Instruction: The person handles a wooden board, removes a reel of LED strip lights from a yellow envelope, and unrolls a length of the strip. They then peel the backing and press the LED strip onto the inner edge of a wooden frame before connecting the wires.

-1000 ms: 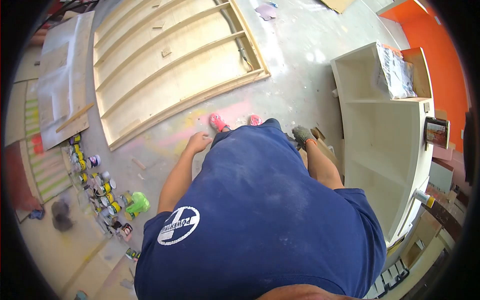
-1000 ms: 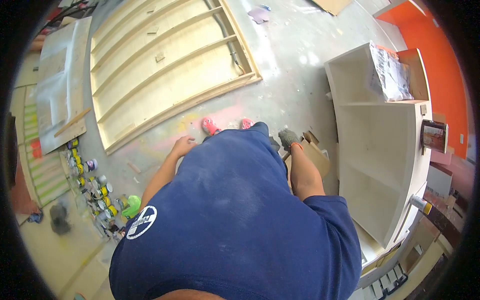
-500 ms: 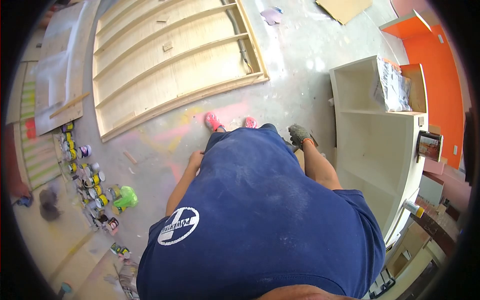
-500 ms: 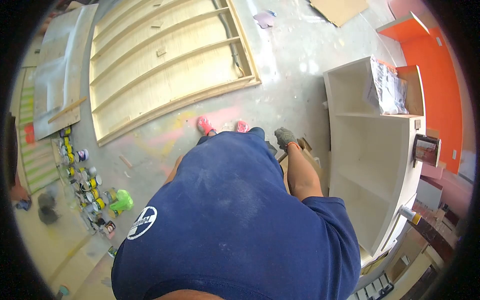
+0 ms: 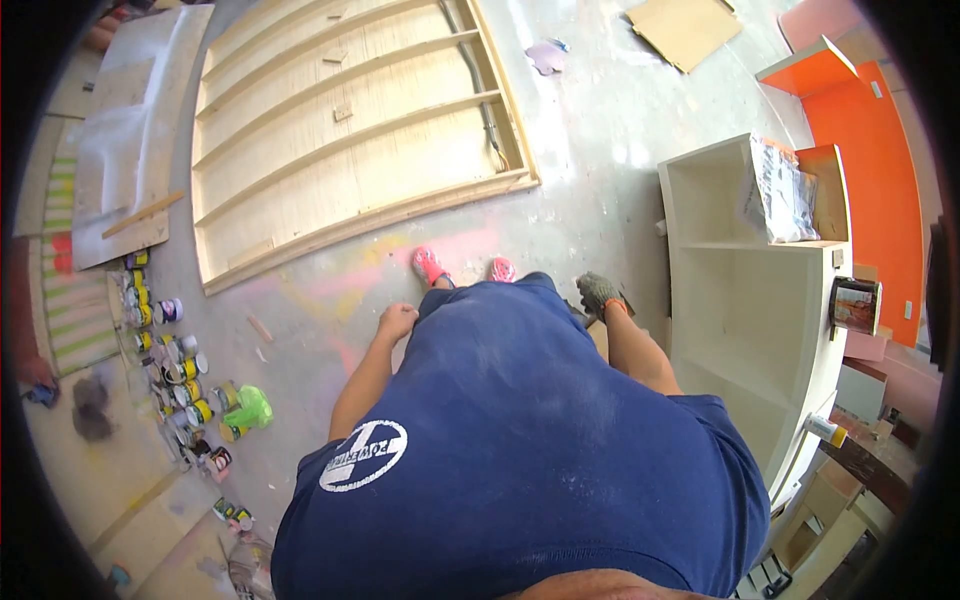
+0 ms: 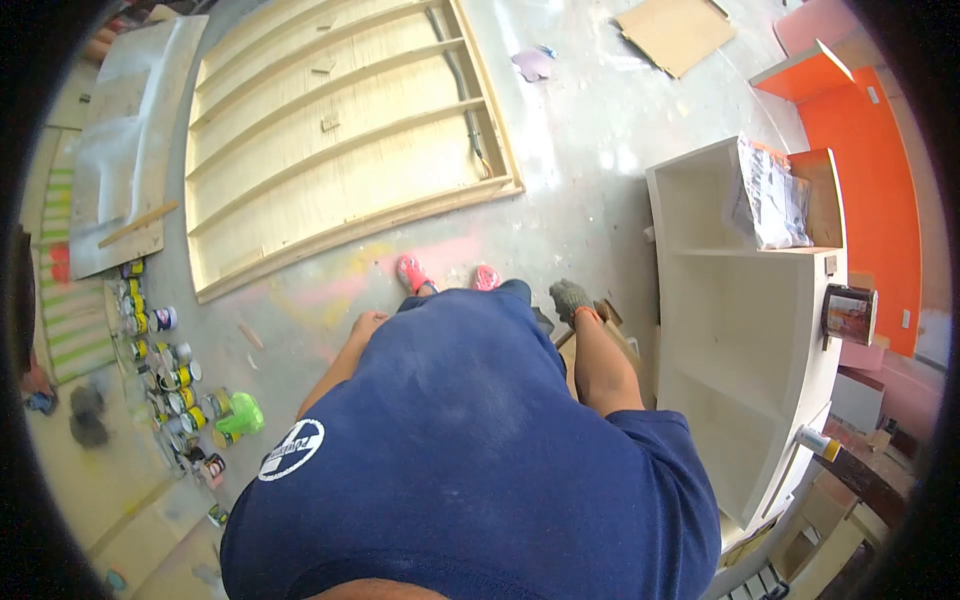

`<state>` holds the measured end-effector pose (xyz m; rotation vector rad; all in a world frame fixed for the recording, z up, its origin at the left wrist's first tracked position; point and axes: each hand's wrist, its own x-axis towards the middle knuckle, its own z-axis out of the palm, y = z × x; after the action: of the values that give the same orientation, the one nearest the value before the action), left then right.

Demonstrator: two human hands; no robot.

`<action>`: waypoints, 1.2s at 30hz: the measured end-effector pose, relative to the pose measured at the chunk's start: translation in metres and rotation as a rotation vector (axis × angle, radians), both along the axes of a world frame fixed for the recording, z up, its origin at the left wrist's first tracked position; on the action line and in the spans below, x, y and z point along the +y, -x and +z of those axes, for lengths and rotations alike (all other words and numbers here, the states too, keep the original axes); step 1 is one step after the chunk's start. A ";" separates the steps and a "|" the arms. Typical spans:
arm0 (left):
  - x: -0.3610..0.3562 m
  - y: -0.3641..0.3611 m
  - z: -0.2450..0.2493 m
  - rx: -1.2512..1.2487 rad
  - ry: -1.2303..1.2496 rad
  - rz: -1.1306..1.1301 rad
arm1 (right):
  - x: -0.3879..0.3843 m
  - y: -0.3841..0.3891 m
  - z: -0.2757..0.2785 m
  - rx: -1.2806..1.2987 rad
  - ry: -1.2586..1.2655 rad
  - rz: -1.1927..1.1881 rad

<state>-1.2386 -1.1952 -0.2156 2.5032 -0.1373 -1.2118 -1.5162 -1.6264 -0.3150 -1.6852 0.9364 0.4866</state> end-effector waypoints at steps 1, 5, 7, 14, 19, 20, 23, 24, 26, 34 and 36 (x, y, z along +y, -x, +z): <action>-0.003 0.000 0.000 -0.016 0.007 -0.002 | 0.002 -0.001 0.004 0.034 0.043 0.020; -0.004 -0.005 -0.005 0.028 0.018 0.024 | 0.008 -0.013 0.028 0.164 0.047 0.024; -0.001 -0.006 -0.011 0.022 0.016 0.018 | 0.018 -0.033 0.085 0.385 -0.110 -0.231; -0.012 -0.008 -0.005 0.042 0.021 0.064 | 0.015 -0.035 0.092 0.200 0.484 0.665; -0.011 -0.010 -0.004 0.021 0.032 0.070 | -0.001 0.000 -0.012 0.051 0.098 0.153; -0.009 -0.010 -0.006 0.028 0.033 0.069 | 0.000 0.001 -0.015 0.045 0.098 0.164; -0.004 -0.008 -0.006 0.015 0.032 0.067 | 0.000 0.000 -0.025 0.001 0.051 0.077; -0.002 -0.007 -0.005 0.002 0.029 0.036 | -0.004 0.005 -0.033 -0.023 0.037 0.068; 0.002 -0.006 -0.008 -0.013 0.027 0.056 | -0.003 -0.017 -0.022 -0.061 0.013 0.092; 0.007 -0.003 -0.011 -0.073 0.044 0.007 | -0.008 -0.029 -0.020 0.135 0.261 0.572; 0.007 -0.003 -0.009 -0.050 0.071 0.012 | -0.007 -0.035 -0.015 0.183 0.039 0.354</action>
<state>-1.2358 -1.1882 -0.2245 2.4696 -0.1747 -1.1206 -1.4808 -1.6333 -0.3300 -1.8739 0.7806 0.8755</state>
